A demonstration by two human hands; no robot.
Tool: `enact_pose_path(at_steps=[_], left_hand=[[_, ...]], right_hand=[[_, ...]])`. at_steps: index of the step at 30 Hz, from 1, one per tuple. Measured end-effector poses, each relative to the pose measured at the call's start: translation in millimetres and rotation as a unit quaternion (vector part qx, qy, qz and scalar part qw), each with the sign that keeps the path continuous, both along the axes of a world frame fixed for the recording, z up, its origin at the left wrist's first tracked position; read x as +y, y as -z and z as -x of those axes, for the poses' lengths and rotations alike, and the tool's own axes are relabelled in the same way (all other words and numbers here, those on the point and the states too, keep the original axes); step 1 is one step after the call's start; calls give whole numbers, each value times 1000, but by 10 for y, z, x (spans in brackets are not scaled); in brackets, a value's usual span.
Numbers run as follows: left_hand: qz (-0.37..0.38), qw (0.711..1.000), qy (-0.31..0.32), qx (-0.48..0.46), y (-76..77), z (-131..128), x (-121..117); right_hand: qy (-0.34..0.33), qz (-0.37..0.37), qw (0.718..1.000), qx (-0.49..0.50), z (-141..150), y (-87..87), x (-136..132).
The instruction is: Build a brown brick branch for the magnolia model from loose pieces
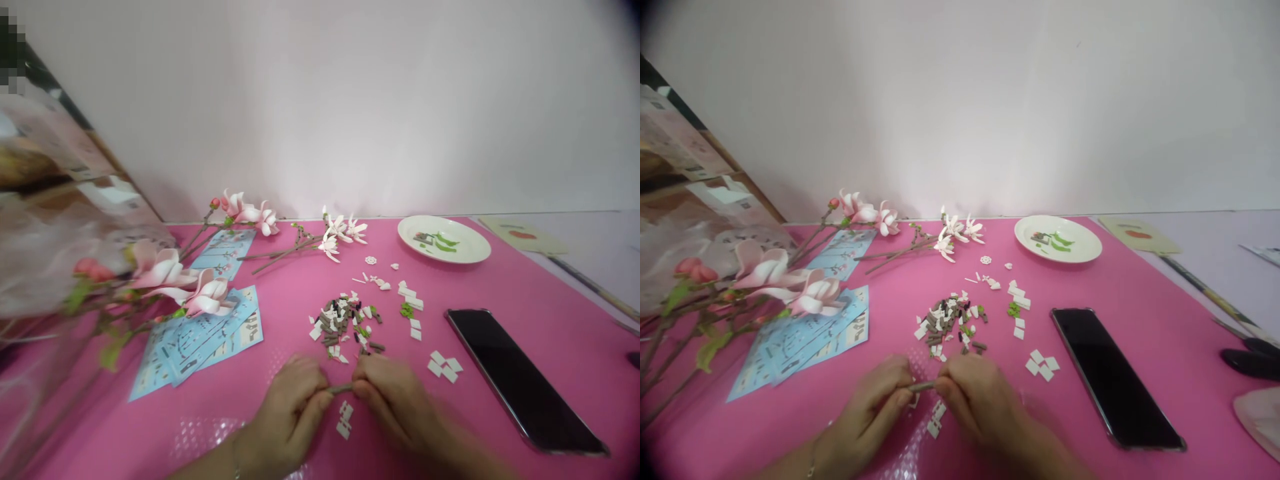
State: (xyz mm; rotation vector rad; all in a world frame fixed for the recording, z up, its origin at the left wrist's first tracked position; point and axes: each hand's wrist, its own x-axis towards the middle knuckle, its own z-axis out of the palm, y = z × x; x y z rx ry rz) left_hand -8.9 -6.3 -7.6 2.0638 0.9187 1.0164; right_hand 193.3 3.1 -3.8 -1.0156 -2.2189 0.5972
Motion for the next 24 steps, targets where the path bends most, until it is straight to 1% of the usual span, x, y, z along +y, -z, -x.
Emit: enact_pose_path(at_steps=[3, 5, 7, 9, 11, 14, 17, 20, 22, 24], left_hand=[[41, 999, -21, -7, -7, 13, 2], [58, 998, -25, -11, -4, 12, 1], [63, 998, -16, -11, -4, 4, -4], [64, 998, 1, -13, -13, -4, -9], [79, 996, 31, -21, -35, -8, -8], [131, 985, 95, -51, -88, -4, 3], [242, 955, 137, -99, -125, 2, 13], [367, 904, 146, -163, -98, 0, 14], [424, 875, 146, -183, -57, -6, 11], [458, 856, 148, -187, -27, -20, 11]], right_hand=[[20, 82, 995, 46, -30, -27, 13], [50, 104, 991, 62, -56, -33, 24], [68, 106, 990, 68, -82, -29, 30], [69, 102, 990, 67, -99, -23, 29], [63, 98, 991, 67, -105, -23, 26], [53, 94, 991, 80, -96, -43, 26], [38, 89, 990, 104, -82, -70, 32], [24, 85, 989, 119, -77, -77, 34], [23, 87, 989, 115, -76, -71, 30], [27, 87, 990, 107, -72, -67, 25]])
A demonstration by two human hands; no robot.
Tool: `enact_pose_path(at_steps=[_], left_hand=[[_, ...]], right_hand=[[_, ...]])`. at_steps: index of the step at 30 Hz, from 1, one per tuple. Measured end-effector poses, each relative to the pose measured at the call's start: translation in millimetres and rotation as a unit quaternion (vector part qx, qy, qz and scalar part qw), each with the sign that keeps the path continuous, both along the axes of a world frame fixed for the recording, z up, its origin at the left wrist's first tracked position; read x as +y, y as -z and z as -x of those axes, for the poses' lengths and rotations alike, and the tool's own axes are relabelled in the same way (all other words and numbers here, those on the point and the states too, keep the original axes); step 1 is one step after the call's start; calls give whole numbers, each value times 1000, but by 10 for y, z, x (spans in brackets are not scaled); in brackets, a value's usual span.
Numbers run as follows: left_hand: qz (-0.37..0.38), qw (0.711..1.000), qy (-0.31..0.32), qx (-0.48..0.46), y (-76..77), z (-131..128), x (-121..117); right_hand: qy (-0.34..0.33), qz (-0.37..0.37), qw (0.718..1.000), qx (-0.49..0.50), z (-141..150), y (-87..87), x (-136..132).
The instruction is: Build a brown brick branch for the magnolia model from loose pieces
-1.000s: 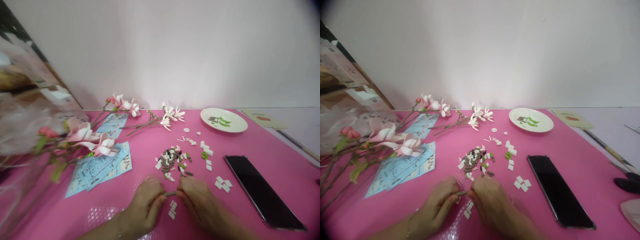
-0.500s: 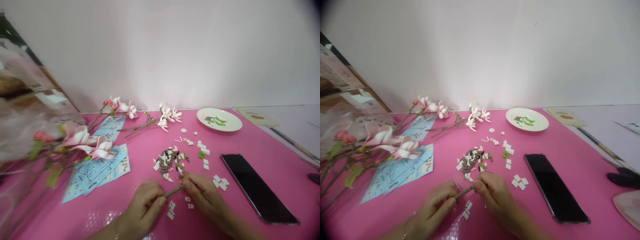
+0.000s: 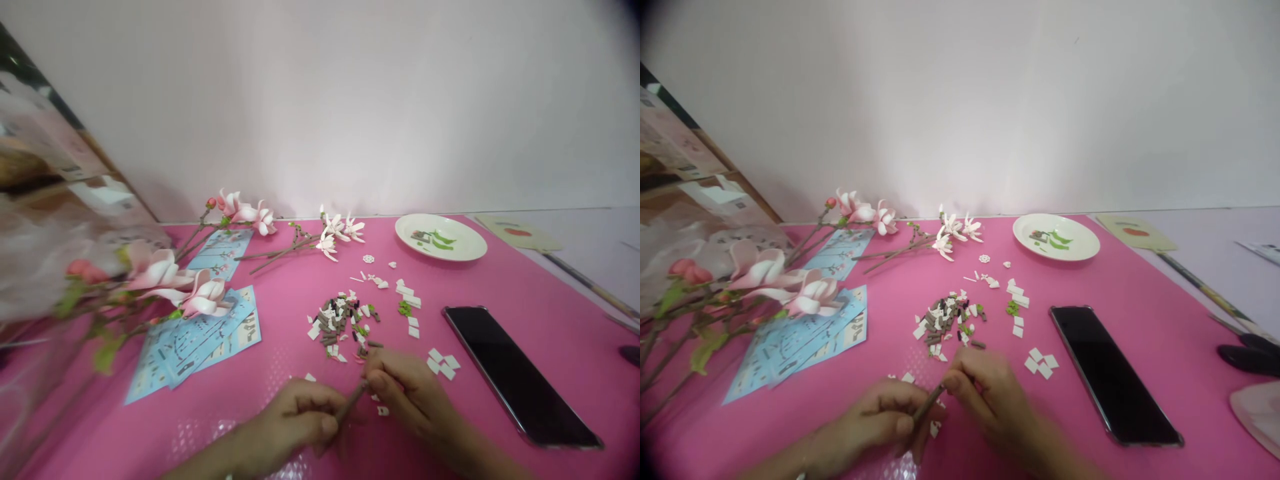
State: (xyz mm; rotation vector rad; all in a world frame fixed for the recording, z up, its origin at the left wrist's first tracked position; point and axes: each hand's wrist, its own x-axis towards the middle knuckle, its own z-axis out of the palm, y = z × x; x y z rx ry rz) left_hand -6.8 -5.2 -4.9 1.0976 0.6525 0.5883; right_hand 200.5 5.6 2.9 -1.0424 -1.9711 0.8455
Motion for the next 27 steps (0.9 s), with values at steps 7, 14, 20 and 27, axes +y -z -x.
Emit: enact_pose_path(at_steps=[7, 14, 20, 27], left_hand=[[34, 997, 37, -54, -29, -86, 31], [41, 986, -10, -164, 163, -77, 97], [39, 977, -114, -178, 231, -25, 158], [59, 965, -205, -152, 190, -6, 216]], right_hand=[[-6, 34, 999, 5, -10, 21, 9], [108, 141, 974, 143, -62, 60, 112], [177, 138, 948, 227, -131, 92, 242], [161, 114, 978, 69, -106, 14, 228]])
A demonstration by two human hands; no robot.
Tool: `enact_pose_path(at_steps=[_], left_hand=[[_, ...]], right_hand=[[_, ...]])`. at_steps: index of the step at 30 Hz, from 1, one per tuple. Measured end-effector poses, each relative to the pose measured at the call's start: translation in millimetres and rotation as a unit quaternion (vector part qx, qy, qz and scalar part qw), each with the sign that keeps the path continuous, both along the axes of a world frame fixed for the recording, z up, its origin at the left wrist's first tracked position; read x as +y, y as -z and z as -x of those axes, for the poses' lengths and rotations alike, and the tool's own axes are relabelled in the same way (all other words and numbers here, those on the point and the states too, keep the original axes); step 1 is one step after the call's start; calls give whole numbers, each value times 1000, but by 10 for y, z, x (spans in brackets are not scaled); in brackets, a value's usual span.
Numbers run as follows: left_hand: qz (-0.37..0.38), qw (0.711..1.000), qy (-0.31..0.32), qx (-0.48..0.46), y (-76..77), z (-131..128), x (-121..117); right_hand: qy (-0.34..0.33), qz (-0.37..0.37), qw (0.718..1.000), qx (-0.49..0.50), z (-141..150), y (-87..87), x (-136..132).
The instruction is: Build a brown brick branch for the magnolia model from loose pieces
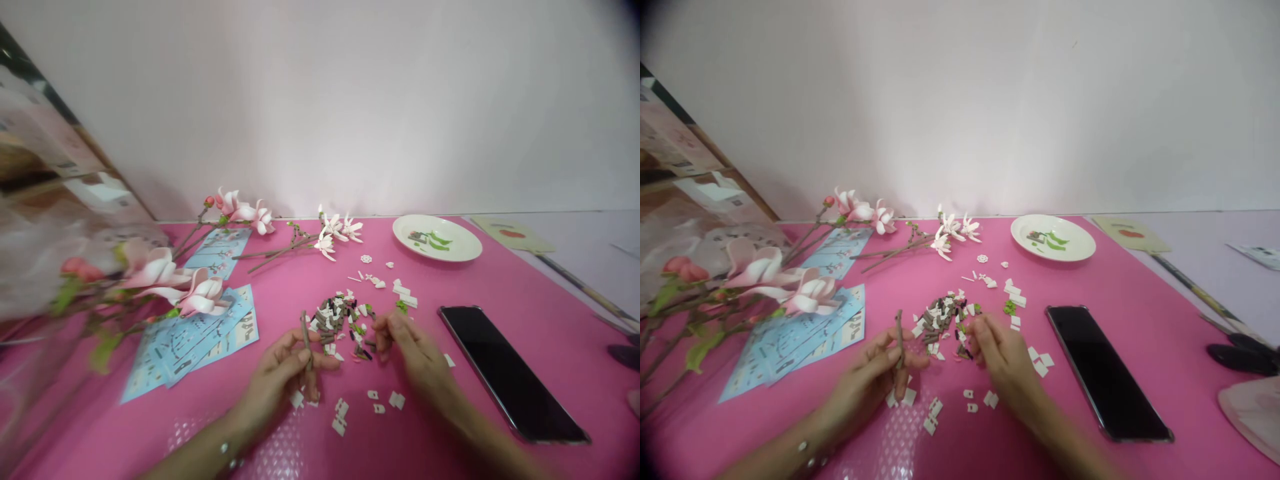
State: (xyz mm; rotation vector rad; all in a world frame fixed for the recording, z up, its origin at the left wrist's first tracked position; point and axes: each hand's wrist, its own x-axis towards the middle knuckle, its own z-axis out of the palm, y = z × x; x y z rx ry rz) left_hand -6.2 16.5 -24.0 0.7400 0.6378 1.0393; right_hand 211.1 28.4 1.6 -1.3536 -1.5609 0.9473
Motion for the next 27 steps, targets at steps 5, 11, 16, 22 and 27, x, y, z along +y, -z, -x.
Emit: enact_pose_path(at_steps=[5, 11, 16, 22, 27], left_hand=[[6, 1000, -22, 7, -18, -7, 8], [10, 999, -30, 16, -20, -4, 4], [7, 1000, -27, 9, -18, -13, 11], [0, 999, -39, 27, -48, -14, 2], [-11, 998, -61, 27, -61, -1, -9]], right_hand=[[-52, -26, 976, -212, 33, 15, -27], [-65, -29, 968, -239, 35, 80, -12], [-53, -45, 968, -241, 37, 84, 17], [-35, -56, 971, -229, 37, 69, 21], [-32, -70, 974, -214, 26, 78, 31]])
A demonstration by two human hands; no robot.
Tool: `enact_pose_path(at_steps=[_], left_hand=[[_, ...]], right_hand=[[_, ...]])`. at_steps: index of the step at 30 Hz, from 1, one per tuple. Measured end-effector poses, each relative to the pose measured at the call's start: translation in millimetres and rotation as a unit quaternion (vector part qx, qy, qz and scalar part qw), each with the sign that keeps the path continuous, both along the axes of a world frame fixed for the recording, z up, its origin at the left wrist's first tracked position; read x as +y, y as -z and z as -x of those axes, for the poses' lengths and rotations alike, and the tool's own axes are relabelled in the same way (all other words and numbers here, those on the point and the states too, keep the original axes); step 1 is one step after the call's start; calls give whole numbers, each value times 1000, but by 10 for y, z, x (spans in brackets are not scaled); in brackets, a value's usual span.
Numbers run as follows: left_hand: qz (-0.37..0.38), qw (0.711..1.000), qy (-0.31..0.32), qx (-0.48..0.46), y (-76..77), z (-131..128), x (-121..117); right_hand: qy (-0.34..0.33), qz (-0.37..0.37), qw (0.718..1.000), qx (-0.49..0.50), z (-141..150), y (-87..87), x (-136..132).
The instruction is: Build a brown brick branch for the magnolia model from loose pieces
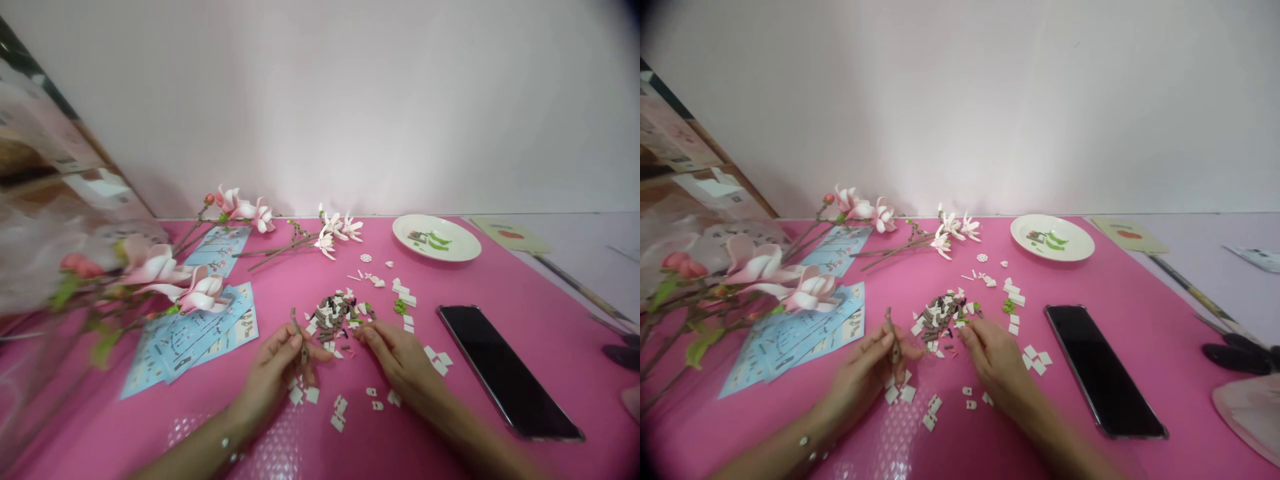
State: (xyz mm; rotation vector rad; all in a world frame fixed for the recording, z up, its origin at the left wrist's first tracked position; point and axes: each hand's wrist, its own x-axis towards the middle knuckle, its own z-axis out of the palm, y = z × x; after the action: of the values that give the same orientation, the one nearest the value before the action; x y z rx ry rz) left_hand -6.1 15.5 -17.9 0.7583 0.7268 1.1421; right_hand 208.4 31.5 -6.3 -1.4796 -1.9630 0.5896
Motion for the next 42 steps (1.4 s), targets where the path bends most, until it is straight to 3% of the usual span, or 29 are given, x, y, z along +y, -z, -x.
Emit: enact_pose_path(at_steps=[12, 19, 24, 30, 42], left_hand=[[-13, 998, -53, -4, 39, 24, 47], [-4, 998, -69, 9, 55, 33, 43], [2, 998, -59, 32, 88, 28, 35], [-12, 998, -40, 47, 97, 24, 19], [-28, 999, 3, 44, 59, 3, 3]], right_hand=[[-1, -27, 1000, -13, -26, 45, 18], [-15, -107, 994, -23, -79, 73, 79], [-67, -197, 969, -136, -24, 127, 99], [-79, -179, 962, -188, -1, 192, 103], [-102, -198, 965, -137, -5, 204, 98]])
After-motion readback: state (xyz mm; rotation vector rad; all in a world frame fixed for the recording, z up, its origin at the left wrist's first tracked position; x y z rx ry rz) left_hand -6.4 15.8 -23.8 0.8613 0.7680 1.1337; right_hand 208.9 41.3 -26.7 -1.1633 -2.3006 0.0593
